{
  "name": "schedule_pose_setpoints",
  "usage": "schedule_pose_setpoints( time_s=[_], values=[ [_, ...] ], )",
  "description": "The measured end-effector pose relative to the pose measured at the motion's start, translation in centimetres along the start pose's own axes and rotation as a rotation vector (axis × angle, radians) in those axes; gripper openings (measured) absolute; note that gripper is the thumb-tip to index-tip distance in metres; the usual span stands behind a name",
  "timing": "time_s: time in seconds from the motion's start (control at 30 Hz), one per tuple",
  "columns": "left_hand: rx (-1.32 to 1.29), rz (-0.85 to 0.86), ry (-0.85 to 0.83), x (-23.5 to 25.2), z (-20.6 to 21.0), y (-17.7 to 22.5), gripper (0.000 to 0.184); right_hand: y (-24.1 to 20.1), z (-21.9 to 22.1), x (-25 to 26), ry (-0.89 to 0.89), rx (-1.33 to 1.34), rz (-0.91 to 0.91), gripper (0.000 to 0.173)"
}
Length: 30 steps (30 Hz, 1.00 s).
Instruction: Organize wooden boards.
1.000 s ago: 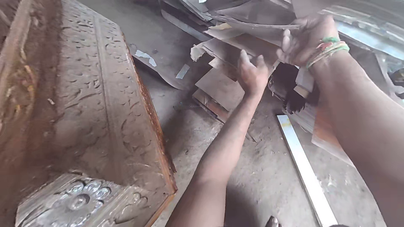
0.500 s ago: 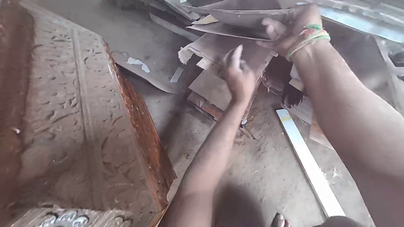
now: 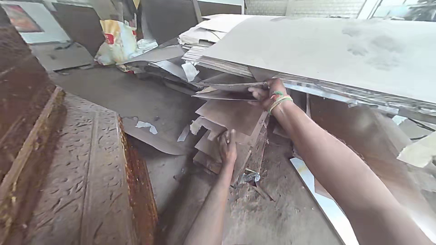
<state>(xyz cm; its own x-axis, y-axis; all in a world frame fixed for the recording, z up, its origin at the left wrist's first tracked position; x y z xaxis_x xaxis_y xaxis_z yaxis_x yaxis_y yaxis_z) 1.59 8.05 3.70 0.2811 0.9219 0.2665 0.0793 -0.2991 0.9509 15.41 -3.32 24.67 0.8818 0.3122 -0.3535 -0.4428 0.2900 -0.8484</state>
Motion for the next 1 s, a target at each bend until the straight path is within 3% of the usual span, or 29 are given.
schedule_pose_setpoints(
  time_s=[0.2,0.37,0.7,1.0],
  values=[
    [0.203,-0.066,0.01,0.8,0.9,1.0,0.077,-0.1,0.0,-0.1,-0.015,-0.02,-0.016,0.043],
    [0.333,-0.002,0.053,0.5,2.4,-2.1,0.077,0.0,0.0,-0.1,-0.015,-0.007,0.012,0.042],
    [0.36,-0.134,0.023,1.2,4.6,-5.4,0.071,-0.2,-0.1,0.0,0.01,-0.024,-0.005,0.037],
    [0.305,-0.089,0.047,0.9,4.3,-5.3,0.06,-0.1,-0.2,0.1,0.0,-0.024,-0.059,0.034]
  ],
)
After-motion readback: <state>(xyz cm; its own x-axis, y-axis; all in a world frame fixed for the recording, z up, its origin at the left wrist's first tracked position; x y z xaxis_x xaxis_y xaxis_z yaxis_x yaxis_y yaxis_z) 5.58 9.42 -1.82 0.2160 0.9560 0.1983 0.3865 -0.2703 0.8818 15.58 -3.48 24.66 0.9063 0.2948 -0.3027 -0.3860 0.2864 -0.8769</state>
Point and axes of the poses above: each hand's wrist, its own x-axis towards the middle knuckle, its own z-axis out of the palm, y = z × x, the point moved 6 cm from there along x, towards the middle knuckle, and after that the axes turned 11 degrees about y, right-handed, at the moved point
